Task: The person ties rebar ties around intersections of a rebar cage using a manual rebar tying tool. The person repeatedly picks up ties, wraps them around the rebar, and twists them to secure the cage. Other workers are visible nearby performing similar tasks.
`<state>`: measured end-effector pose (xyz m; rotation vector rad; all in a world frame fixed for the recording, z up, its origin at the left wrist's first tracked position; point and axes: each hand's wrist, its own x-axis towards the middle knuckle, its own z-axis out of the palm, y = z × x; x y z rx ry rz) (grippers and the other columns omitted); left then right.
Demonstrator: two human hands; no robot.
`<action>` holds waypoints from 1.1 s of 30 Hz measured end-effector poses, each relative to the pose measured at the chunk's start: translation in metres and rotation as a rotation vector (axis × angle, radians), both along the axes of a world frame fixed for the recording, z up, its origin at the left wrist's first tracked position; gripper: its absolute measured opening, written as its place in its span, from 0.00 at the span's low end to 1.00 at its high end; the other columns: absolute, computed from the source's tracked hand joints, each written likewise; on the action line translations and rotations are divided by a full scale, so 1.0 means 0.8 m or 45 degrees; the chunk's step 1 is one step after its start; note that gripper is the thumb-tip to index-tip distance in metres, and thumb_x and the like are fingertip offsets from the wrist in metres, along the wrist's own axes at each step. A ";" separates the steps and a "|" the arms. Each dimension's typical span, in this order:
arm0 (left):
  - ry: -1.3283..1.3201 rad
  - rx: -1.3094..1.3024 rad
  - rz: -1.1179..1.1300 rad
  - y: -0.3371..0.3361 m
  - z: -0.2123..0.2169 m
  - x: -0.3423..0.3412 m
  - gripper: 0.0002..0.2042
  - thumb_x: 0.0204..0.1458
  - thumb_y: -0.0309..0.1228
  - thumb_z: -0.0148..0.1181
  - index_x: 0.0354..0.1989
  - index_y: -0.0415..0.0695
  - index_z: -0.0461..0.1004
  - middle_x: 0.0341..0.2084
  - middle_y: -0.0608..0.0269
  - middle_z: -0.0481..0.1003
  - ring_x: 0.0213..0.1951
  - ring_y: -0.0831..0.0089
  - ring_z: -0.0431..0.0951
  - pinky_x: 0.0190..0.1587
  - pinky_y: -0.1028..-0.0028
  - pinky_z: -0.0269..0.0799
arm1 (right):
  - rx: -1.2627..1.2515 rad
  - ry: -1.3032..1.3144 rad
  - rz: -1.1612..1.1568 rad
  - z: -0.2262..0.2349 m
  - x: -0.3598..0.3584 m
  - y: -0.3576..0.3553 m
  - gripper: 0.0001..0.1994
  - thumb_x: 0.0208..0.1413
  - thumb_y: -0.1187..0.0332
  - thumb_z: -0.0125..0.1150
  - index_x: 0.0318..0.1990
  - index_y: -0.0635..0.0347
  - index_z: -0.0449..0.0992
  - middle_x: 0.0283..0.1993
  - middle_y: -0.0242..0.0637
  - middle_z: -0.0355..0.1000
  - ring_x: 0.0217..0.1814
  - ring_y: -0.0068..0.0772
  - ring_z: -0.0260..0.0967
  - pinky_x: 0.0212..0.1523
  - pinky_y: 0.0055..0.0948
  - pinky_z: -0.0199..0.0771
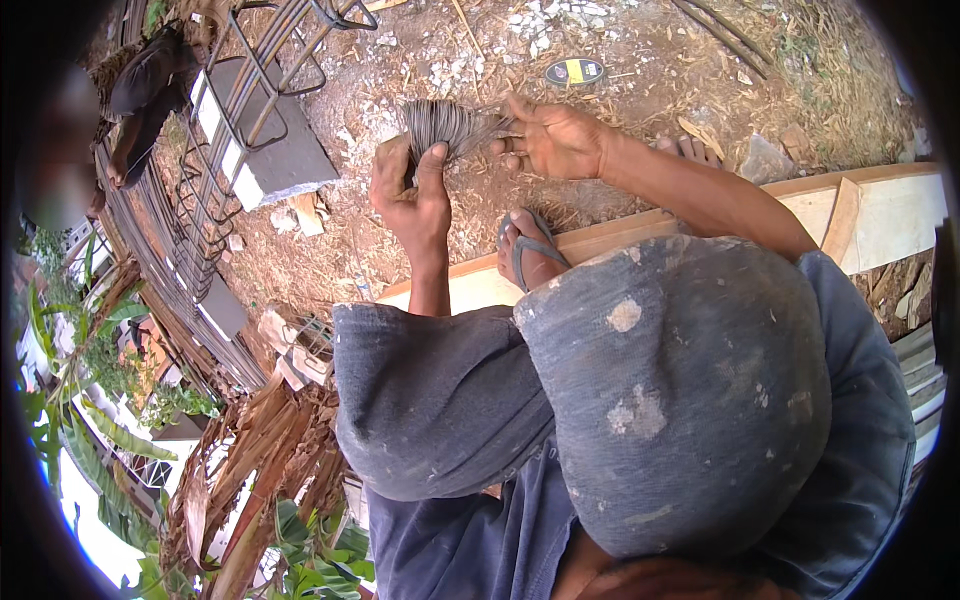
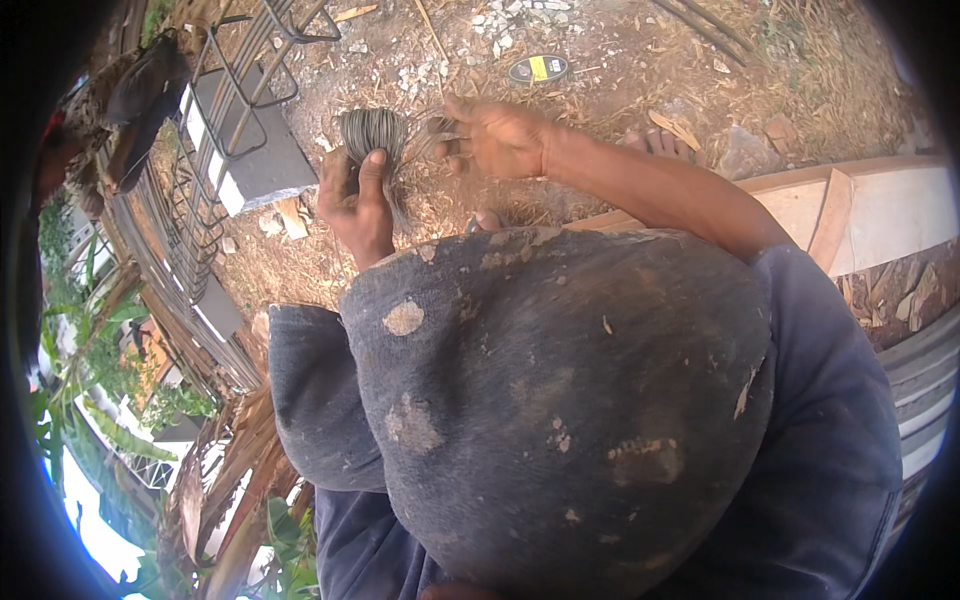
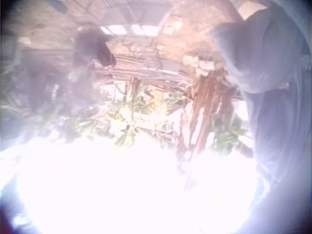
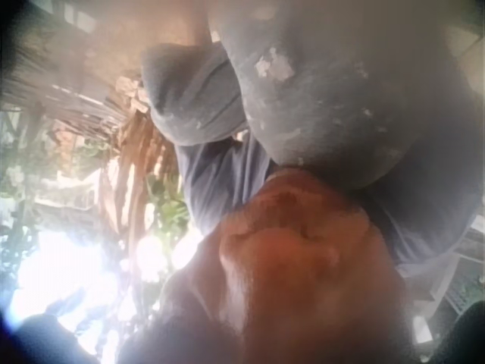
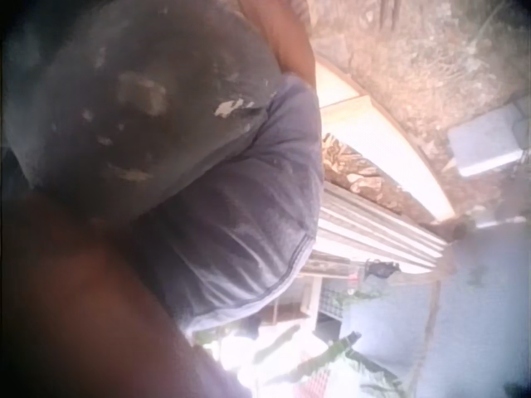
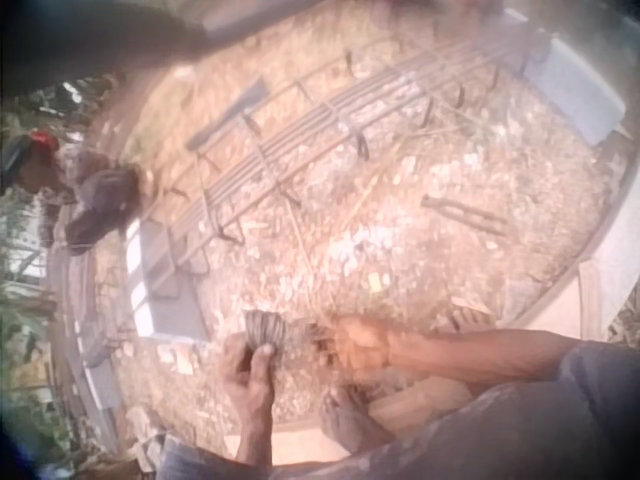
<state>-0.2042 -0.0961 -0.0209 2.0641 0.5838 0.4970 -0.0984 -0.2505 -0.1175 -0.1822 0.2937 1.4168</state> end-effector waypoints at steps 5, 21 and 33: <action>-0.041 0.010 -0.004 0.009 0.002 -0.001 0.07 0.50 0.24 0.65 0.35 0.33 0.76 0.29 0.62 0.72 0.32 0.73 0.70 0.36 0.74 0.66 | -0.045 0.059 0.007 -0.004 -0.006 0.005 0.16 0.55 0.55 0.64 0.41 0.55 0.69 0.46 0.37 0.70 0.43 0.32 0.72 0.39 0.33 0.79; -0.058 -0.046 0.063 0.027 -0.001 0.003 0.10 0.51 0.28 0.67 0.31 0.33 0.73 0.29 0.66 0.69 0.32 0.76 0.67 0.36 0.76 0.64 | -0.020 -0.228 0.029 0.001 0.015 0.013 0.13 0.60 0.62 0.56 0.44 0.64 0.71 0.42 0.40 0.70 0.37 0.28 0.71 0.39 0.35 0.77; -0.071 -0.013 0.033 0.018 0.005 0.012 0.08 0.52 0.28 0.66 0.29 0.36 0.75 0.27 0.67 0.69 0.31 0.77 0.67 0.33 0.76 0.63 | -0.079 -0.575 -0.042 0.011 0.005 0.023 0.11 0.55 0.65 0.65 0.39 0.62 0.74 0.35 0.34 0.69 0.35 0.23 0.66 0.38 0.23 0.70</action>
